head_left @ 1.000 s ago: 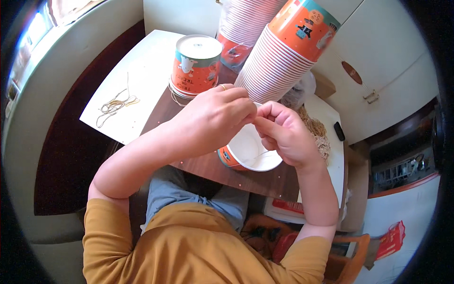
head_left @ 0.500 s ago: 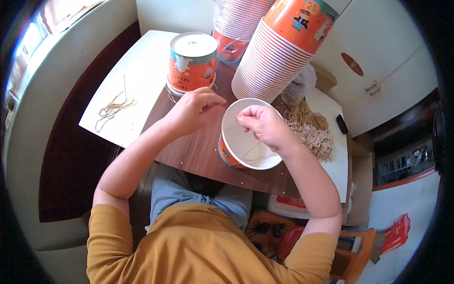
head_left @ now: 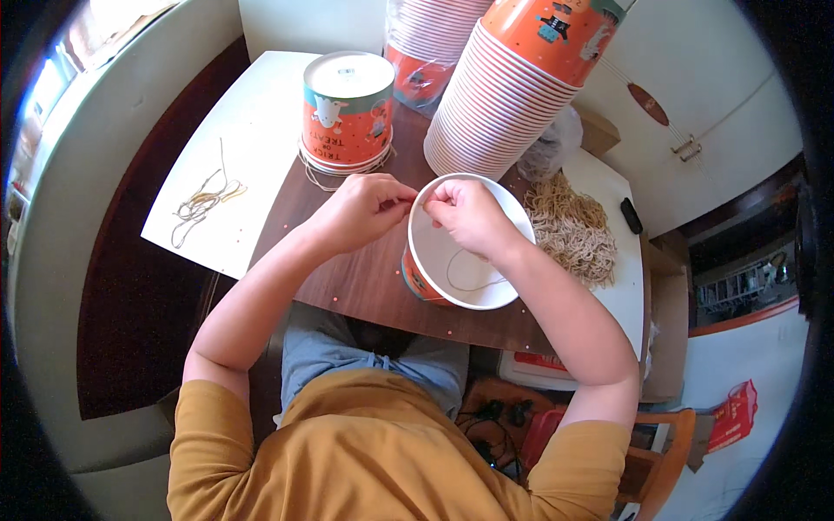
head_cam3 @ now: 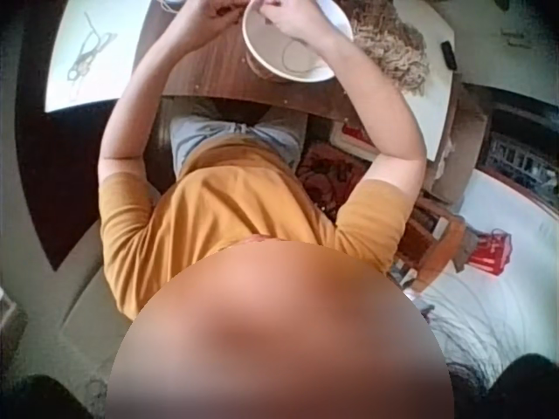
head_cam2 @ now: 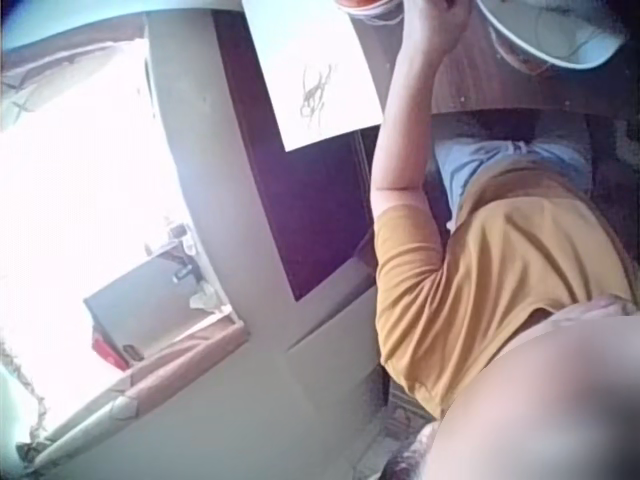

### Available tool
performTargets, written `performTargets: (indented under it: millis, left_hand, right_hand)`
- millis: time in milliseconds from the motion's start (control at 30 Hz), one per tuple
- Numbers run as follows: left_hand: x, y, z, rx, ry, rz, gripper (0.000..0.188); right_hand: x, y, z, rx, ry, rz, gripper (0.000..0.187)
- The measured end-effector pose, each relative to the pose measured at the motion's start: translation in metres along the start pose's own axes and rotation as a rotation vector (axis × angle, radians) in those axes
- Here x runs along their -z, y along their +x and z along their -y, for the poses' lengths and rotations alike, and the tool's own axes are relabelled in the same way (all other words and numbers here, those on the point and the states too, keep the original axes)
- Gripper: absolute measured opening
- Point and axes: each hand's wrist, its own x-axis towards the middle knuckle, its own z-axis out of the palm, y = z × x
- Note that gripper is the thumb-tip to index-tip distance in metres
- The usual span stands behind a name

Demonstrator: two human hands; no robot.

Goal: Tying rubber bands around paper cups to bundle or secure them for packaging.

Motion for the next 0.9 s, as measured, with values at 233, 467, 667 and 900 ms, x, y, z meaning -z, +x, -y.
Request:
performTargets:
  millis: [233,467,667,900]
  left_hand:
    - [0.004,0.002,-0.008,-0.123,0.103,0.032,0.016]
    - [-0.009,-0.021,-0.021,-0.016,0.154,-0.036,0.012]
    - [-0.005,-0.049,-0.041,0.26,-0.067,-0.15,0.009]
    - [-0.004,-0.065,-0.052,0.087,-0.382,-0.116,0.012]
  right_hand:
    - [-0.002,-0.003,0.006,-0.028,0.023,0.04,0.014]
    - [0.005,-0.017,0.011,-0.075,0.086,0.208,0.019]
    - [0.033,-0.063,0.039,0.088,-0.132,0.347,0.075]
    - [0.015,-0.09,0.056,0.244,-0.698,0.195,0.027]
